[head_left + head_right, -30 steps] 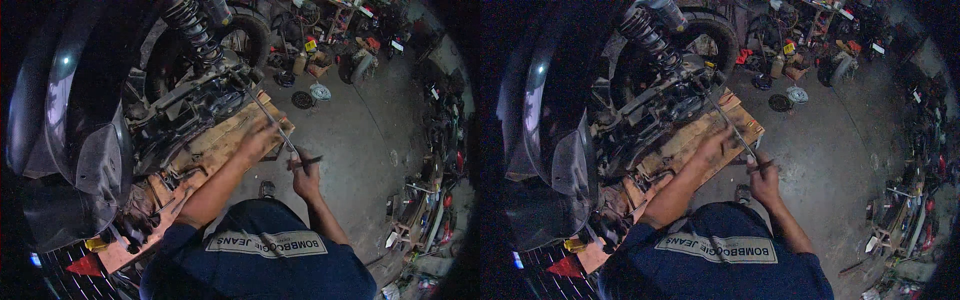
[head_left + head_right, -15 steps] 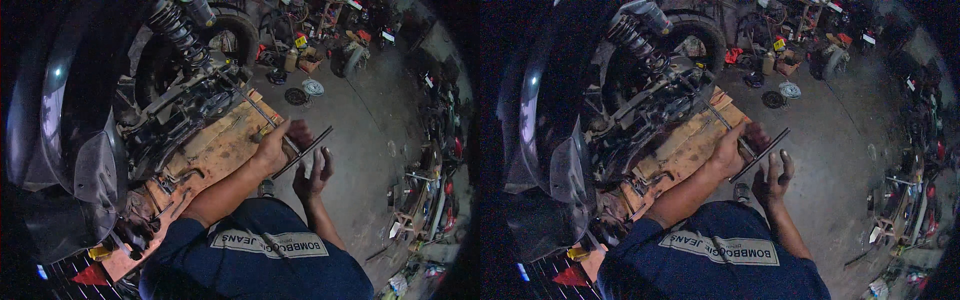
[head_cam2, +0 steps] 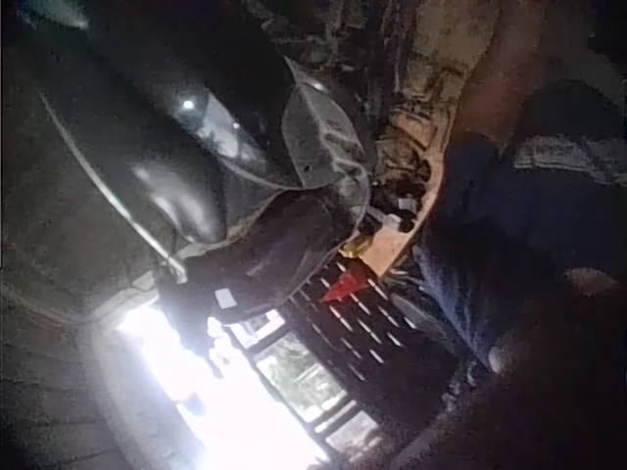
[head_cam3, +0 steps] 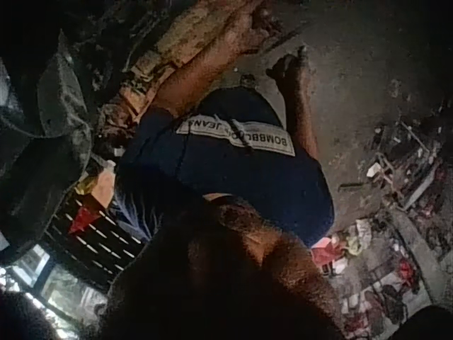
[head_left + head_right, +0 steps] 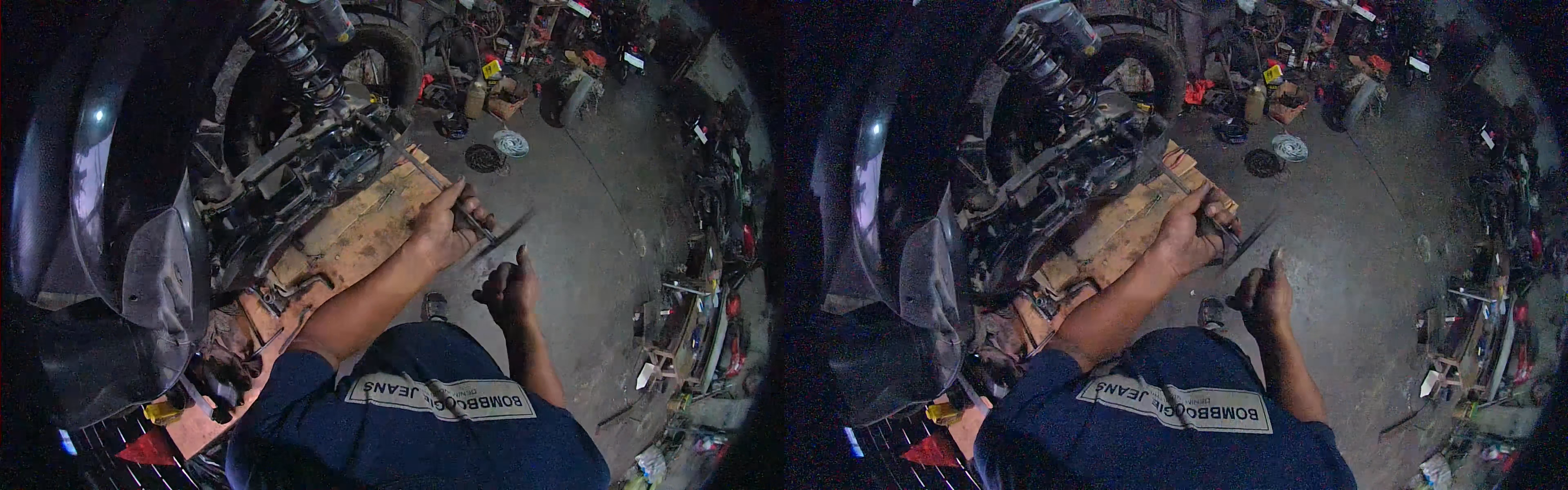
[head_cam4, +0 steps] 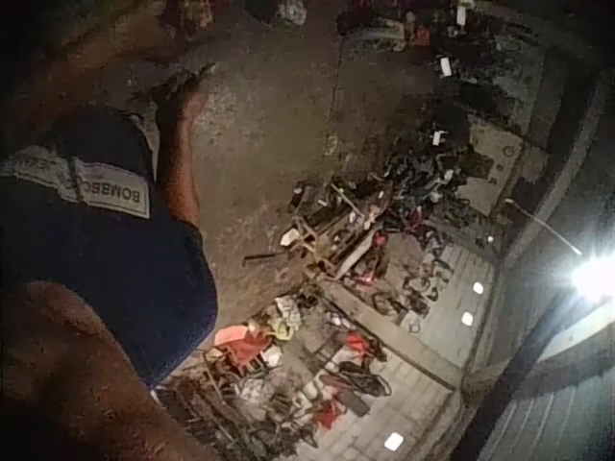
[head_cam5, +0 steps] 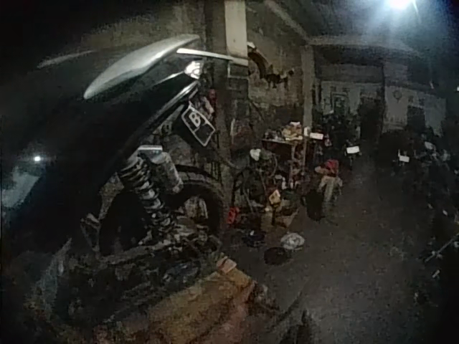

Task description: The person works on a disassembled mechanical assembly, likely a motorcycle engine, on a wooden workbench. They use a T-handle wrench to tighten bolts on the engine block and then use a small brush to clean the interior of a metal casing component.

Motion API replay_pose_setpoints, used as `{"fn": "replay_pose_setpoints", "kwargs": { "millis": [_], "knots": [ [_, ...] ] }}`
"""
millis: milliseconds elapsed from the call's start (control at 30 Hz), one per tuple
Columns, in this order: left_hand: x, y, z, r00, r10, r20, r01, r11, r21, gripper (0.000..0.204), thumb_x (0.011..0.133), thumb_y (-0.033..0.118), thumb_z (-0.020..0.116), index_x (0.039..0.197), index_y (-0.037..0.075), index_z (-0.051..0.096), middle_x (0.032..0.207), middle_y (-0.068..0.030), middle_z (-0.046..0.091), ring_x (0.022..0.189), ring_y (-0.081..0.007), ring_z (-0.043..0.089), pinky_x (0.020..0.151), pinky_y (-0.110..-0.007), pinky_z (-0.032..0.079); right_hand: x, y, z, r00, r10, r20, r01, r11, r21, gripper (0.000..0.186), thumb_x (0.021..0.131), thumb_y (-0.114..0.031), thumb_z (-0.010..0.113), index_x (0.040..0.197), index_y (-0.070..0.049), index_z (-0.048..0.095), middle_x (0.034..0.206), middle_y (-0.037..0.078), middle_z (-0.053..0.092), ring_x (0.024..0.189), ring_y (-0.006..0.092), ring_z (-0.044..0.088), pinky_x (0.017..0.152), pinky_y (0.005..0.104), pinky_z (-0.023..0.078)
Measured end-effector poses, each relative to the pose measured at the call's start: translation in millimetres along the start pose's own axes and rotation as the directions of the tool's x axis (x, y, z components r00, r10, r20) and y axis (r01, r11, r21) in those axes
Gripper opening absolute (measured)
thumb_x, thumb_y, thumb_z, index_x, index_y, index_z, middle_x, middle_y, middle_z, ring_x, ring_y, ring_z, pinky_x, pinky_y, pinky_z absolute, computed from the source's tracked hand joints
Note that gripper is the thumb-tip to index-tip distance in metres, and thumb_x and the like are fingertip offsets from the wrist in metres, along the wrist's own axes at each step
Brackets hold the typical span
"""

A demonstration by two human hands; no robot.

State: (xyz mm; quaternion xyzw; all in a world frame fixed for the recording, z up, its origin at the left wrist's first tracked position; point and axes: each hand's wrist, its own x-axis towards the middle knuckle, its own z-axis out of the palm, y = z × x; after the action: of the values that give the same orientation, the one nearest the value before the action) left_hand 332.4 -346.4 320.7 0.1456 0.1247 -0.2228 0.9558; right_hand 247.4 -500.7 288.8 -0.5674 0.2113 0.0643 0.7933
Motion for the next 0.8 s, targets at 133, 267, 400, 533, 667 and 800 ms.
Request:
{"fn": "replay_pose_setpoints", "kwargs": {
  "millis": [133, 267, 400, 533, 667, 800],
  "knots": [
    [2.1, 8.2, 2.8, 1.0, 0.022, -0.003, -0.023, 0.999, -0.028, 0.025, 0.098, 0.031, 0.052, 0.087, 0.008, 0.052, 0.065, 0.0022, 0.045, 0.063, -0.015, 0.049, 0.079, -0.044, 0.05, 2.9, 14.6, -14.4, 0.991, -0.118, -0.057, 0.114, 0.992, -0.061, 0.063, 0.098, -0.057, 0.036, 0.06, -0.009, 0.05, 0.052, 0.003, 0.045, 0.046, 0.0142, 0.041, 0.047, 0.0287, 0.032],
    [1.0, 12.9, 5.1, 0.999, 0.044, 0.011, -0.044, 0.999, -0.013, 0.026, 0.099, 0.03, 0.05, 0.086, 0.007, 0.051, 0.066, 0.0012, 0.045, 0.065, -0.016, 0.05, 0.08, -0.047, 0.051, 1.4, 10.0, -16.7, 0.975, -0.193, -0.105, 0.179, 0.975, -0.128, 0.057, 0.097, -0.053, 0.043, 0.061, -0.009, 0.049, 0.054, 0.003, 0.045, 0.049, 0.0136, 0.04, 0.05, 0.0276, 0.035],
    [4.4, 15.8, 0.7, 0.997, 0.066, 0.041, -0.065, 0.998, -0.022, 0.024, 0.099, 0.03, 0.051, 0.09, 0.008, 0.053, 0.069, -0.0002, 0.047, 0.069, -0.0176, 0.051, 0.081, -0.045, 0.052, -2.1, 5.7, -15.1, 0.949, -0.314, -0.022, 0.306, 0.936, -0.174, 0.049, 0.097, -0.046, 0.049, 0.07, -0.006, 0.057, 0.057, 0.003, 0.049, 0.052, 0.012, 0.044, 0.051, 0.025, 0.034],
    [8.6, 17.3, -3.5, 0.995, 0.066, 0.069, -0.062, 0.997, -0.05, 0.023, 0.099, 0.03, 0.051, 0.093, 0.008, 0.054, 0.071, -0.0012, 0.05, 0.07, -0.0188, 0.052, 0.083, -0.045, 0.052, 4.1, 14.3, -10.0, 0.82, -0.571, 0.042, 0.531, 0.731, -0.428, 0.022, 0.094, -0.024, 0.059, 0.092, -0.002, 0.063, 0.07, 0.005, 0.056, 0.061, 0.0125, 0.051, 0.056, 0.028, 0.042],
    [8.4, 20.2, -4.8, 0.994, 0.053, 0.092, -0.044, 0.994, -0.099, 0.024, 0.099, 0.029, 0.049, 0.091, 0.007, 0.053, 0.07, -0.0013, 0.05, 0.069, -0.0193, 0.053, 0.084, -0.047, 0.051, 4.8, 15.0, -2.7, 0.573, -0.791, 0.217, 0.686, 0.316, -0.656, 0.039, 0.081, 0.001, 0.067, 0.119, -0.004, 0.057, 0.103, 0.016, 0.059, 0.077, 0.0217, 0.061, 0.07, 0.0327, 0.05],
    [6.5, 22.0, -5.2, 0.994, 0.067, 0.091, -0.059, 0.994, -0.09, 0.024, 0.1, 0.029, 0.048, 0.09, 0.007, 0.053, 0.07, -0.0018, 0.05, 0.07, -0.0197, 0.054, 0.084, -0.047, 0.051, 17.4, 19.5, -5.5, 0.308, -0.88, 0.361, 0.704, -0.045, -0.709, 0.054, 0.079, 0.004, 0.066, 0.13, -0.003, 0.049, 0.124, 0.02, 0.05, 0.098, 0.0286, 0.057, 0.081, 0.0351, 0.05]
  ]
}}
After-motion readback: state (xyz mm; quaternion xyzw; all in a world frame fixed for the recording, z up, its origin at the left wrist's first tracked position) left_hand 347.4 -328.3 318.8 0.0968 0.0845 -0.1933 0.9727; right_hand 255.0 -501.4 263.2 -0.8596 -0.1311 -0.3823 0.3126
